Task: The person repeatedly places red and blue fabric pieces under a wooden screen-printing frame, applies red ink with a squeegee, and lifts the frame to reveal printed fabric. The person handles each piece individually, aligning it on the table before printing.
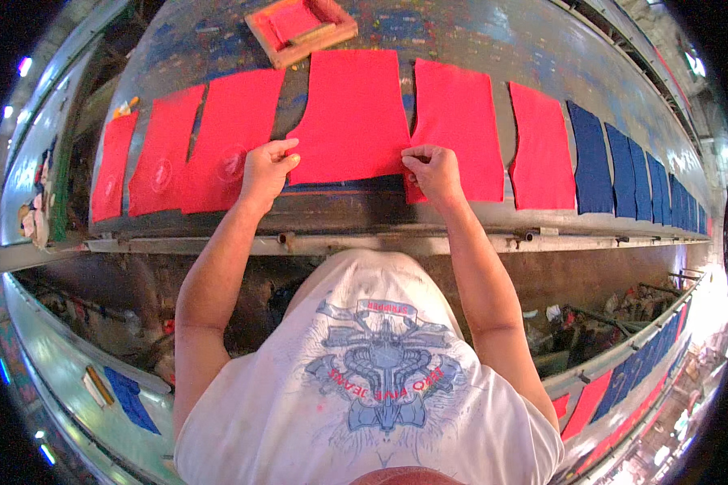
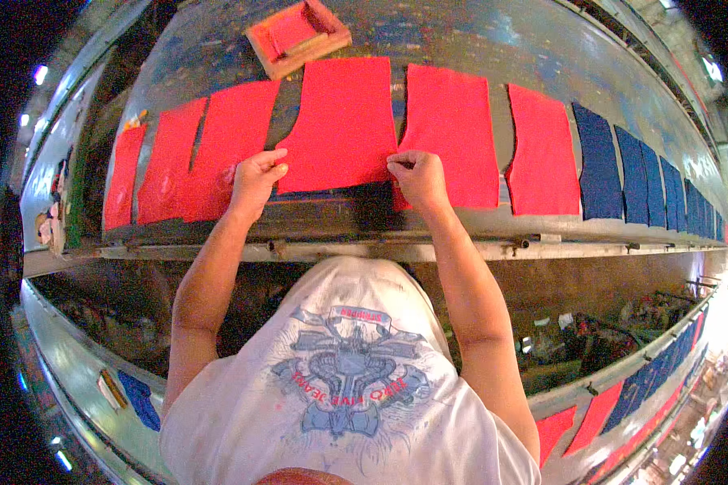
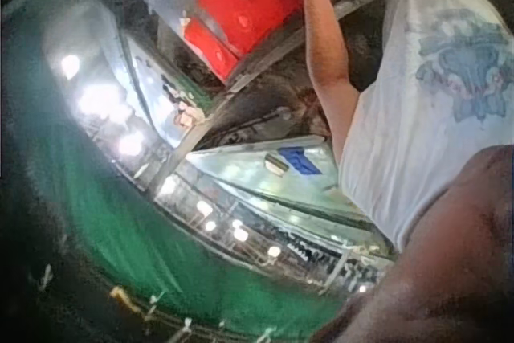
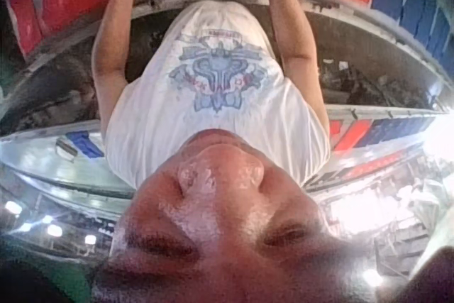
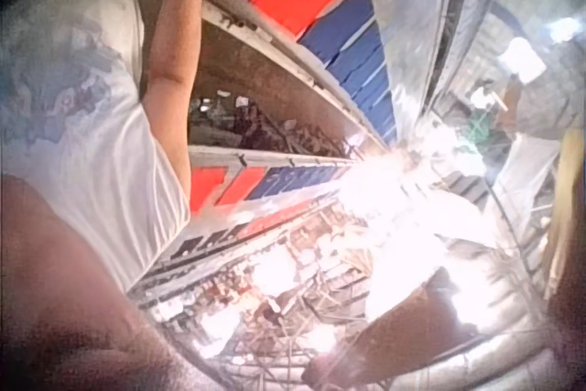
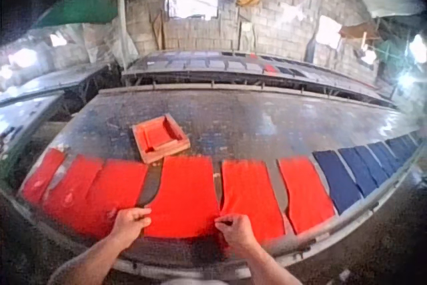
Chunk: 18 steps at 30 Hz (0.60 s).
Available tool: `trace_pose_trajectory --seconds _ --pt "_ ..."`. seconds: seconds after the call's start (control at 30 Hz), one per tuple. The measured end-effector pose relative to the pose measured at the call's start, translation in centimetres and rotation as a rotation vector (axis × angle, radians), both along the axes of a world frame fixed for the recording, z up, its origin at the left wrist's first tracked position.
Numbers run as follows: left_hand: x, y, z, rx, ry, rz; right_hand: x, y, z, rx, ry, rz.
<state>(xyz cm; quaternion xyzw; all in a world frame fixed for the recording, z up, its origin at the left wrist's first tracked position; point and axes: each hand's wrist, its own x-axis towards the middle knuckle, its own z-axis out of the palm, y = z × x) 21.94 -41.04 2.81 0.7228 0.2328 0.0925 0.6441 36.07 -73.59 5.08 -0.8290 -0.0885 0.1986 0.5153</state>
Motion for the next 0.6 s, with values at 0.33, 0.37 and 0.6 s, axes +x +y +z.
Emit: trace_pose_trajectory --seconds 0.33,0.37,0.6 --pt "-3.4 0.0 -0.2 0.174 0.160 -0.133 -1.8 -2.2 -1.6 -0.088 0.010 0.095" --pt "-3.5 -0.1 -0.1 0.195 0.186 -0.135 -2.0 -2.3 -1.7 -0.103 0.030 0.104" --pt "-4.4 -0.2 -0.2 0.319 0.223 -0.149 -3.3 -2.6 -2.0 -0.297 -0.148 0.207"
